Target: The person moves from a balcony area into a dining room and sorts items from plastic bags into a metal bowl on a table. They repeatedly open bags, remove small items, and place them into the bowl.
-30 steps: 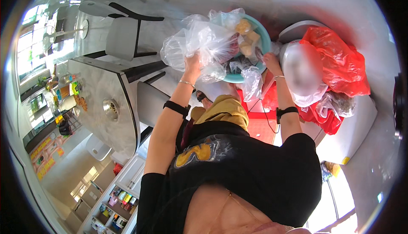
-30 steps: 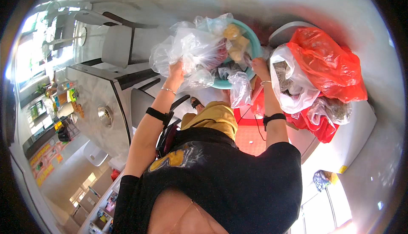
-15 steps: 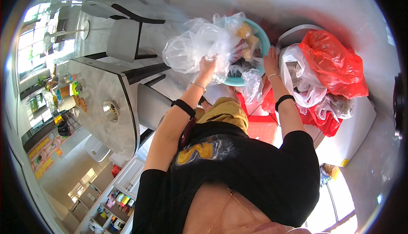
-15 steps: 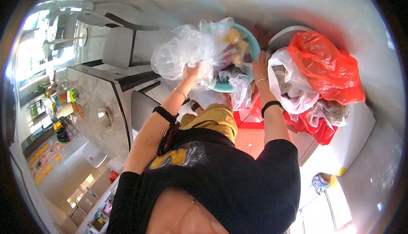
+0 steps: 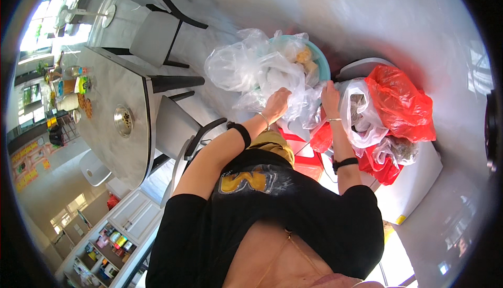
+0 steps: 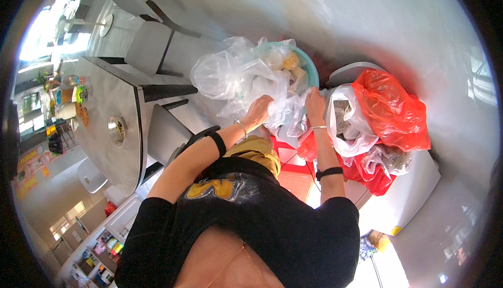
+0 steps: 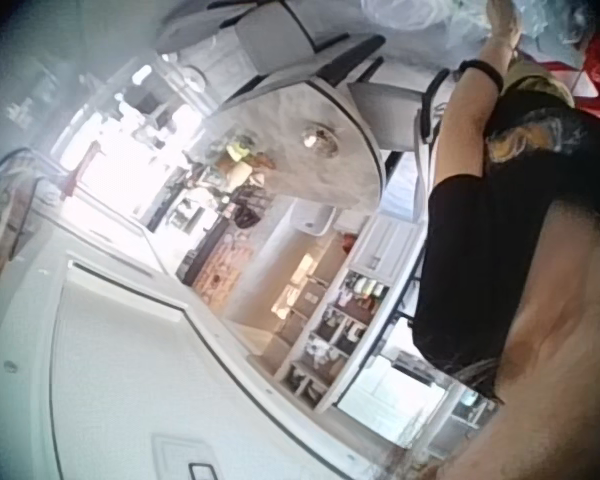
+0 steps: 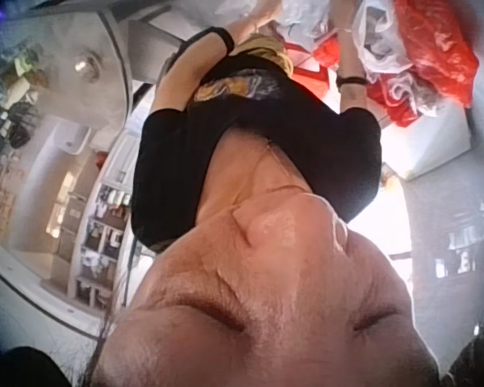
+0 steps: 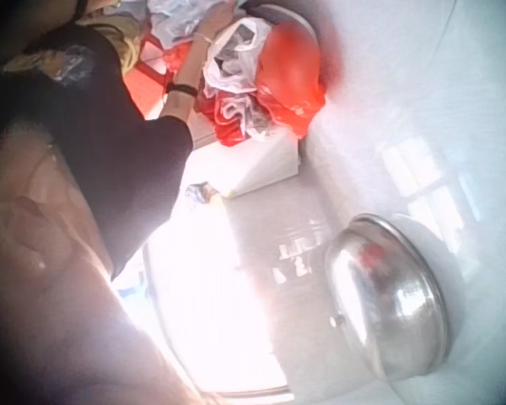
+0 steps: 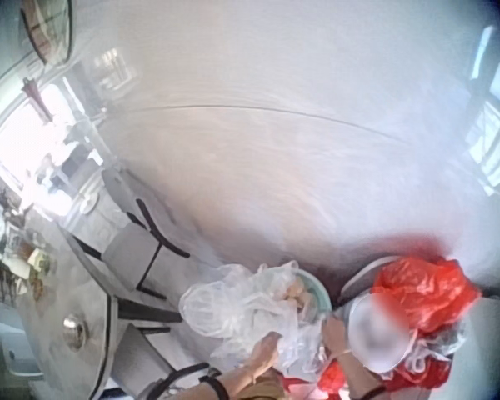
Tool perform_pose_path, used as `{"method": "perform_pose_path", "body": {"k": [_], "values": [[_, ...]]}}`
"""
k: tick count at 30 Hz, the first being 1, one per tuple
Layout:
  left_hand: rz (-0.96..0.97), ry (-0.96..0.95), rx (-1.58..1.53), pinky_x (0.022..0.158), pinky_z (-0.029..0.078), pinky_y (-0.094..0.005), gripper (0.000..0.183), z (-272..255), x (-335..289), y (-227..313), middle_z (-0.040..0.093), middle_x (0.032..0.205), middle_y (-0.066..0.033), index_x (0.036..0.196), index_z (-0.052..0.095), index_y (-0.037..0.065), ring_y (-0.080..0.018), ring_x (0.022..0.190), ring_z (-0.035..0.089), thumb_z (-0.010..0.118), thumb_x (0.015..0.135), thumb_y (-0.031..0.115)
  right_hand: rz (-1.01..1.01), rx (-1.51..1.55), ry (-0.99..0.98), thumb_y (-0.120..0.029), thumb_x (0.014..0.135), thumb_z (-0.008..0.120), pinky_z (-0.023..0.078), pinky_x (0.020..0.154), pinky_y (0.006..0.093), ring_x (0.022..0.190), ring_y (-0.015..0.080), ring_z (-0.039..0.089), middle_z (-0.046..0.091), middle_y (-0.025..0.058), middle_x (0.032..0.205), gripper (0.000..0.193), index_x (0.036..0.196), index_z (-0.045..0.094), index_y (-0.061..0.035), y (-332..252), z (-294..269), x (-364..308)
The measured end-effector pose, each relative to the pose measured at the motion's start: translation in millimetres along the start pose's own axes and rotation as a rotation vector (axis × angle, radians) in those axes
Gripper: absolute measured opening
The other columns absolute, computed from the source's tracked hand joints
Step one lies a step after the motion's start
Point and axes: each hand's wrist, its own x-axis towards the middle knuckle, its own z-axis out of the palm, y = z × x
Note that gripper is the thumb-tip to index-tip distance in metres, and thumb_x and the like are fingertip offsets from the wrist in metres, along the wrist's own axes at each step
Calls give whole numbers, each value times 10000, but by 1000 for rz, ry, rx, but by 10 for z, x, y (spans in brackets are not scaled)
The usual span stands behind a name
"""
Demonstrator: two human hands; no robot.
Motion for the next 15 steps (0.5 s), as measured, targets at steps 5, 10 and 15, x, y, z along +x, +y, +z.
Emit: {"method": "perform_pose_path", "body": {"k": [5,10,15], "values": [[44,-474,259,874,449,-518,807,135,-35,164,149,1390,-289,1370,219,95,-506,1179,371,662,705,212,25,260,85,-146,807,456,439,637,487,728,457,550,581,263,781,187,935,524,-28,-650,-903,62],[-55,-498,396,818,457,-574,978,38,-203,366,94,1389,-339,1413,125,105,-532,1129,416,717,666,328,30,904,-87,-62,770,456,377,629,239,686,88,457,545,34,757,245,981,556,11,-1183,-1625,-80],[-45,-428,433,807,479,-531,1030,-273,-348,374,105,1387,-344,1418,112,93,-501,1058,494,734,646,374,34,1268,-223,-23,750,454,387,688,207,750,75,499,567,11,845,282,1008,554,33,-1648,-2166,-282]]}}
